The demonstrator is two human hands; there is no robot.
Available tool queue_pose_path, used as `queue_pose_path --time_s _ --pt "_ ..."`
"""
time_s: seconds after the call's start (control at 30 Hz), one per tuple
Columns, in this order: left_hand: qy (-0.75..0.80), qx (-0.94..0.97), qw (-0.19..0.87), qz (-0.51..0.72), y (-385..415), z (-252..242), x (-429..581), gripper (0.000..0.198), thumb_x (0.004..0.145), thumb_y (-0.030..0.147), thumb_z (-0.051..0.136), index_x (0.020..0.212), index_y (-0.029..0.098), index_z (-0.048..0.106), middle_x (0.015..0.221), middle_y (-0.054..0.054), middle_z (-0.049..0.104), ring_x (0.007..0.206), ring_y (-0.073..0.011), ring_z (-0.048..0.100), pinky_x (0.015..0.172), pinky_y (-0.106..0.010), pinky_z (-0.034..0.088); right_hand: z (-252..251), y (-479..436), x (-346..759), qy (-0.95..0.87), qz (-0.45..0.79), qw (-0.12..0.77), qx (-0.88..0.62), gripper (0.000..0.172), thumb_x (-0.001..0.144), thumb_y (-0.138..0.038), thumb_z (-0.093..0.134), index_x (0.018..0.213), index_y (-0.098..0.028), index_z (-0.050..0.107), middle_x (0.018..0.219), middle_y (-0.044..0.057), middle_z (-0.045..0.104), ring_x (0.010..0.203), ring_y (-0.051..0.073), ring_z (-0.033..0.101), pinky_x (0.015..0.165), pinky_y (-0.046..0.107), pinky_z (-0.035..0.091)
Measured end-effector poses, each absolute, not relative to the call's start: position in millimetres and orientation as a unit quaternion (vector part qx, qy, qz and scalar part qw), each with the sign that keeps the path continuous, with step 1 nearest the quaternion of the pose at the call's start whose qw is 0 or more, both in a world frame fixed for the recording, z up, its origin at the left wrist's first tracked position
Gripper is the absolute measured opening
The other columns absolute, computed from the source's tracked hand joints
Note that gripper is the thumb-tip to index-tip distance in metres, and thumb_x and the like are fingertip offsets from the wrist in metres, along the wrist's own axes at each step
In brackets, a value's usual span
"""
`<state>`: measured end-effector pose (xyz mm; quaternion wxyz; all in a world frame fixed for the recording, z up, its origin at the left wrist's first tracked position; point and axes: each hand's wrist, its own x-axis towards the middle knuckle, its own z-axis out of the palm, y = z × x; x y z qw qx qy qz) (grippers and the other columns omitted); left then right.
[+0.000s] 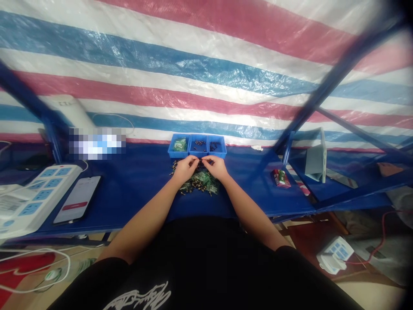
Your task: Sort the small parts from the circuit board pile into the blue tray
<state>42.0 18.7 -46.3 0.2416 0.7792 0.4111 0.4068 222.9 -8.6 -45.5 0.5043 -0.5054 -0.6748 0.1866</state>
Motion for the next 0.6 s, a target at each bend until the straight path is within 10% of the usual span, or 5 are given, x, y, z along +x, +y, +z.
queue_pose_path --time_s 0.6 --pt "0.412 0.776 0.254 0.404 15.3 -42.9 41.2 0.031 0.092 0.046 0.045 0.094 0.020 0.062 0.073 0.000 0.067 0.065 -0.0143 0.060 0.067 -0.025 0.047 -45.8 -8.3 222.7 -0.677 0.190 0.512 -0.493 0.021 0.083 -0.029 0.061 0.097 -0.020 0.072 0.090 0.005 0.073 0.079 0.017 0.067 0.067 0.027 0.051"
